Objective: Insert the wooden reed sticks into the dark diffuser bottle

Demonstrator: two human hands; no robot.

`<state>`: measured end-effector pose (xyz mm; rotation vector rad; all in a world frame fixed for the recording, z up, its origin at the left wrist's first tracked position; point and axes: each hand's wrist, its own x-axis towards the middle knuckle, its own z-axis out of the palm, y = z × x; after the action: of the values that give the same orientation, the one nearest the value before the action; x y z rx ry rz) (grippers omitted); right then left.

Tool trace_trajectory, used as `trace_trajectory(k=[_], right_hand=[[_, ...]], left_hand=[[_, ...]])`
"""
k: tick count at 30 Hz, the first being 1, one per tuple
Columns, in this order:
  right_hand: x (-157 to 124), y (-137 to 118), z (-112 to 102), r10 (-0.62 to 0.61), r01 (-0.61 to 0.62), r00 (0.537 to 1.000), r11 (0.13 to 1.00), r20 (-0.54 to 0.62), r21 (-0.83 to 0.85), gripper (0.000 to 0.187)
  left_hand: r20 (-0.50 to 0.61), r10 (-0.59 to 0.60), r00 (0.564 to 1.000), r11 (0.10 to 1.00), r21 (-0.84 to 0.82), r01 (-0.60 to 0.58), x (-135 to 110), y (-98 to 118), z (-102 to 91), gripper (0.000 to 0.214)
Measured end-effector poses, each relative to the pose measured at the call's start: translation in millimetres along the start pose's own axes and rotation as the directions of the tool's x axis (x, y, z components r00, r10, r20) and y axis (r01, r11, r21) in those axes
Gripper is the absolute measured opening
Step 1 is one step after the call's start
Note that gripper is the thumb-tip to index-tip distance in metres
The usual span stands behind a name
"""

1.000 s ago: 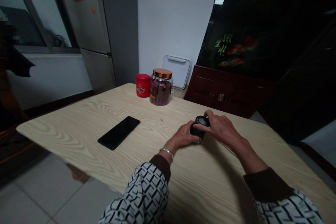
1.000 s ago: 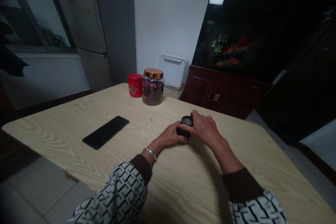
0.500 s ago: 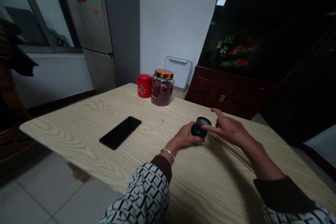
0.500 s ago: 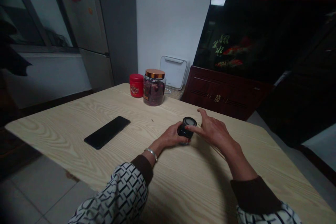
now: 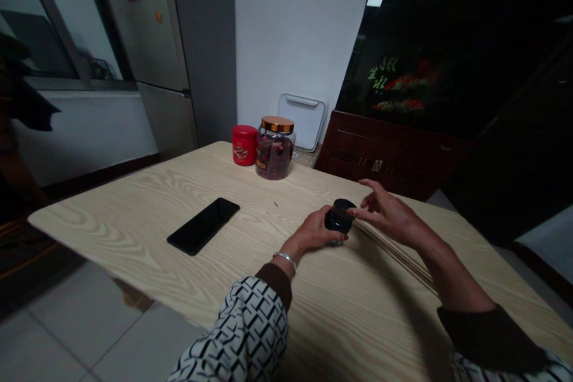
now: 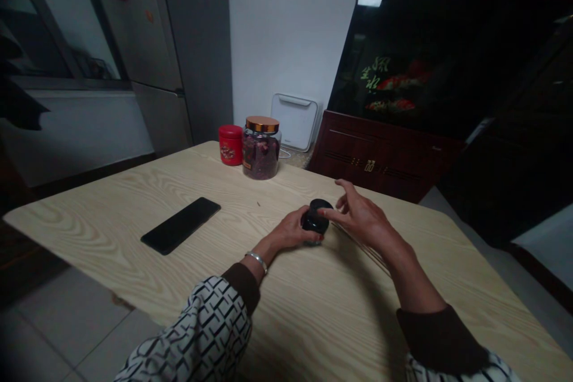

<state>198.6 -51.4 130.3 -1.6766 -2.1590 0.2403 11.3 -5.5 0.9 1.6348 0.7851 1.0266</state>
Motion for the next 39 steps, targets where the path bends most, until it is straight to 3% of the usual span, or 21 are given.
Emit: trace_trajectory(k=[3,6,10,17,21,25,27,29,31,34,37,39], right_hand=[[3.8,4.9,12.5,-0.201,0.188,0.975,0.974,0.097,0.13,0.072],[8.6,6.8,23.5,-0.245,0.232,0.963,0.966,0.111,0.116,0.056],[9.7,0.8,30.0,-0.174,0.174,0.984,0.985,0.041,0.013,0.043],[7.0,-5.1,36.1,-0.109,0.107,0.994,0.993,-0.032,-0.049,0.038],[1.3,-3.4,41.6,-0.091,0.095,0.992,0.994,-0.082,0.047,0.045],[-25.6,13.2,60.2,0.062,0.002,0.972,0.962,-0.226,0.274,0.058],[-43.6,24.6,70.2,0.182,-0.086,0.951,0.931,-0.249,0.354,0.049],[-57.8,31.5,72.5,0.232,-0.136,0.956,0.892,-0.179,0.431,0.054],[-63.8,30.1,61.4,0.239,-0.168,0.969,0.816,-0.057,0.554,0.064],[-58.0,13.5,17.9,0.18,-0.201,0.977,0.576,0.116,0.793,0.071],[-45.5,-8.9,-40.5,-0.054,-0.147,0.983,0.342,0.176,0.928,0.075],[-39.2,-21.4,-75.7,-0.199,-0.114,0.965,0.262,0.169,0.958,0.078]], left_hand=[[-0.011,0.018,1.0,1.0,0.018,-0.018,1.6,-4.2,1.1,0.067],[0.009,0.03,1.0,1.0,0.005,-0.03,2.9,-7.3,1.2,0.067],[0.027,0.041,0.999,0.999,0.014,-0.042,1.7,-7.4,-0.6,0.066],[0.032,0.022,0.999,0.999,0.026,-0.023,2.3,-7.8,-0.7,0.066],[0.068,0.034,0.997,0.999,0.024,-0.035,-3.3,0.9,-1.6,0.074],[-0.031,0.05,0.998,0.986,0.162,-0.044,-29.0,17.0,-11.3,0.094],[-0.07,-0.017,0.997,0.965,0.259,0.035,-46.0,26.0,-17.8,0.076],[-0.069,-0.078,0.995,0.959,0.269,0.094,-59.2,38.0,-23.0,0.049],[-0.023,-0.105,0.994,0.981,0.164,0.107,-63.9,56.3,-26.6,0.052],[0.124,-0.096,0.988,0.986,-0.122,0.111,-53.3,98.2,-32.0,0.065],[0.363,-0.031,0.931,0.924,-0.346,0.166,-31.7,149.8,-40.5,0.073],[0.438,0.008,0.899,0.9,-0.394,0.184,-18.8,182.2,-46.8,0.077]])
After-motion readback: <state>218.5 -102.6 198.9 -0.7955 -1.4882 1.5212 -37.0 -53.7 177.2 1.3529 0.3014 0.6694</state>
